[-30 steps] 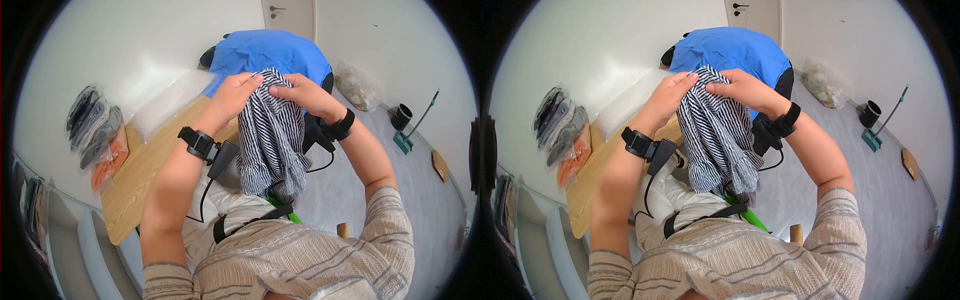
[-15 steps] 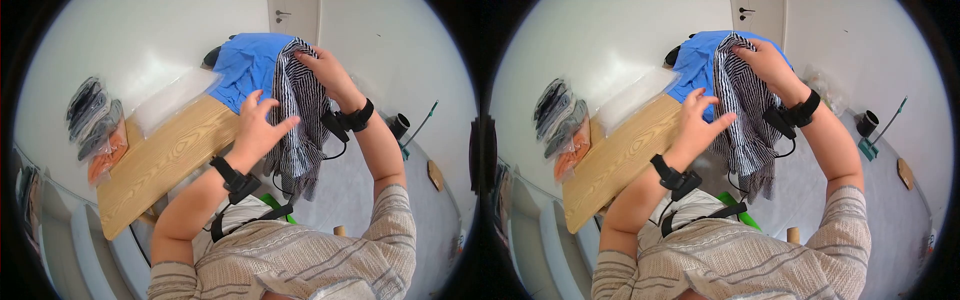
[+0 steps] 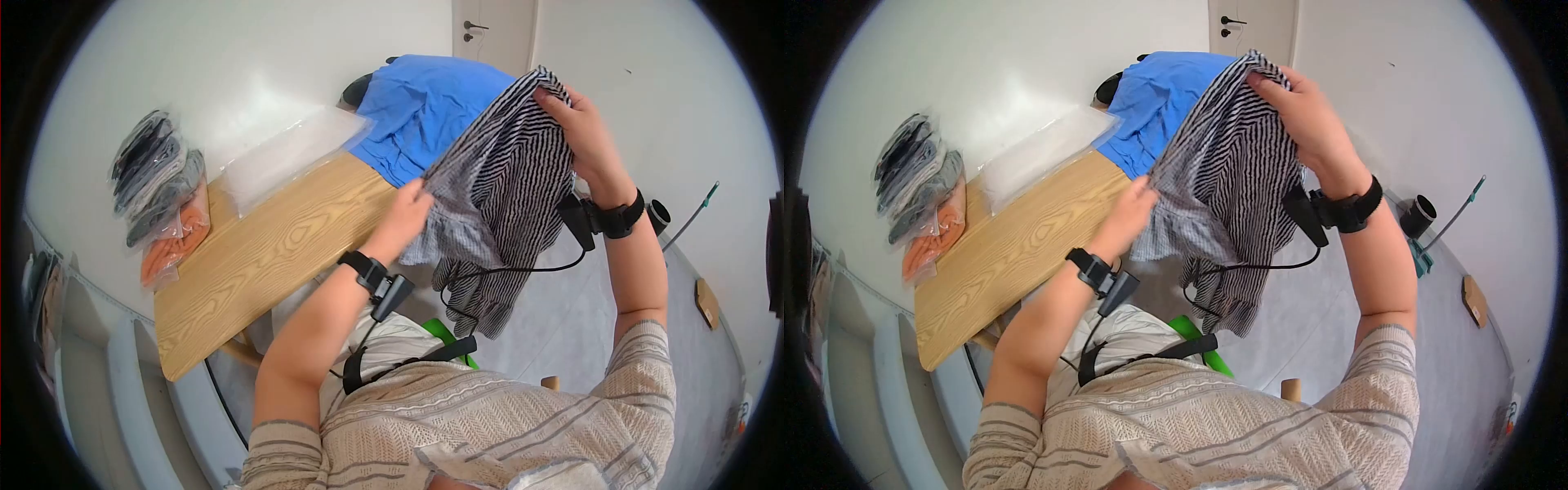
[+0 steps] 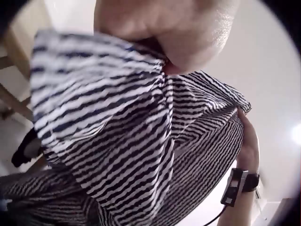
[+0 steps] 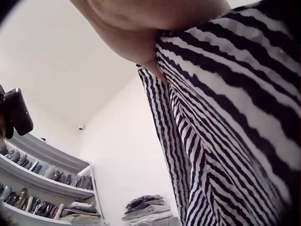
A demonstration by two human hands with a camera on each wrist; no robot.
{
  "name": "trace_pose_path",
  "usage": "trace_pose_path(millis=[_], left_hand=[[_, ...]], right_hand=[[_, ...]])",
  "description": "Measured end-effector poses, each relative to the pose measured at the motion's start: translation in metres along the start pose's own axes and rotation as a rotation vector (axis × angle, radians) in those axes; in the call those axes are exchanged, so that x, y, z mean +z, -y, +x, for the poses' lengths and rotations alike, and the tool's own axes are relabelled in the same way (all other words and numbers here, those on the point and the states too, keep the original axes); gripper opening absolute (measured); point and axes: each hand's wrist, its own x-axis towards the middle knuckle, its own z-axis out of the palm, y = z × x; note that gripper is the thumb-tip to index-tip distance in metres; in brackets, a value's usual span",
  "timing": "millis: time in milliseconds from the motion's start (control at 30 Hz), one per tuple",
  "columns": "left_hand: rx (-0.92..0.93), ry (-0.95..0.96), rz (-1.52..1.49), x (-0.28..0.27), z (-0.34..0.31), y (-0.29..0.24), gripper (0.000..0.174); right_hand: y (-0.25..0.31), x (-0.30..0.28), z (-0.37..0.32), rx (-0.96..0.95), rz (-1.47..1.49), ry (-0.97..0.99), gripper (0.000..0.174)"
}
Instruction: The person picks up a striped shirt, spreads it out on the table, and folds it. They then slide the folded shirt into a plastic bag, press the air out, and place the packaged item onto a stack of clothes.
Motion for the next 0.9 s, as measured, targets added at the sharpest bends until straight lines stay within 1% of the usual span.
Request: trace_pose_path(millis=[33, 100, 133, 200, 233, 300, 333, 400, 433, 467, 500, 567, 600, 633, 700, 733, 767, 833, 867, 900], left_hand=[[-0.003, 0.003, 0.000, -0.006, 0.001, -0.008, 0.019], [0.030, -0.065, 0.233, -0.022, 0.002, -0.033, 0.021], [0.028, -0.064, 0.231, -0.030, 0.006, -0.039, 0.021], [0.186, -0.022, 0.463, -0.043, 0.012, -0.046, 0.024], [0.186, -0.018, 0.462, -0.045, 0.011, -0.051, 0.024], [0.298, 0.006, 0.428, -0.049, 0.009, -0.062, 0.038], [0.296, 0.011, 0.429, -0.054, 0.008, -0.071, 0.038], [0.213, 0.163, 0.672, -0.074, 0.009, -0.092, 0.037], [0.170, 0.239, 0.793, -0.081, 0.010, -0.101, 0.036], [0.039, 0.257, 0.795, -0.084, 0.010, -0.107, 0.027], [0.040, 0.260, 0.798, -0.088, 0.010, -0.109, 0.027], [0.130, 0.278, 0.778, -0.098, 0.011, -0.116, 0.024], [0.035, 0.283, 0.789, -0.102, 0.011, -0.120, 0.020], [0.036, 0.284, 0.790, -0.104, 0.010, -0.120, 0.020], [0.001, 0.220, 0.536, -0.107, 0.007, -0.121, 0.018], [-0.043, 0.188, 0.487, -0.109, 0.006, -0.120, 0.019], [-0.044, 0.187, 0.487, -0.111, 0.003, -0.120, 0.019], [-0.085, 0.093, 0.240, -0.115, -0.001, -0.119, 0.023], [-0.048, 0.089, 0.188, -0.119, -0.001, -0.115, 0.025], [-0.052, 0.088, 0.185, -0.122, -0.001, -0.111, 0.025]], right_hand=[[0.000, -0.004, -0.002, 0.003, 0.001, -0.004, 0.021], [0.002, -0.010, -0.006, 0.002, -0.019, -0.054, 0.021], [0.001, -0.015, -0.005, 0.002, -0.023, -0.066, 0.022], [0.002, -0.021, -0.006, -0.006, -0.057, -0.074, 0.023], [0.002, -0.024, -0.007, -0.014, -0.090, -0.082, 0.024], [0.003, -0.029, -0.006, -0.007, -0.119, -0.101, 0.025], [0.004, -0.030, -0.007, -0.037, -0.141, -0.056, 0.025], [0.002, -0.034, -0.005, -0.075, -0.176, 0.027, 0.026], [0.001, -0.036, -0.006, -0.074, -0.175, 0.024, 0.026], [0.001, -0.038, -0.006, -0.093, -0.179, 0.040, 0.026], [0.001, -0.040, -0.006, -0.114, -0.183, 0.057, 0.026], [0.003, -0.041, -0.008, -0.121, -0.174, 0.061, 0.026], [0.004, -0.042, -0.009, -0.127, -0.167, 0.068, 0.026], [0.005, -0.043, -0.011, -0.127, -0.167, 0.067, 0.026], [0.007, -0.044, -0.012, -0.101, -0.157, 0.033, 0.025], [0.008, -0.044, -0.015, -0.099, -0.156, 0.035, 0.025], [0.010, -0.044, -0.017, -0.090, -0.123, 0.023, 0.025], [0.012, -0.045, -0.019, -0.079, -0.091, 0.012, 0.025], [0.013, -0.047, -0.020, -0.097, -0.079, 0.054, 0.024], [0.013, -0.048, -0.021, -0.113, -0.067, 0.096, 0.024]])
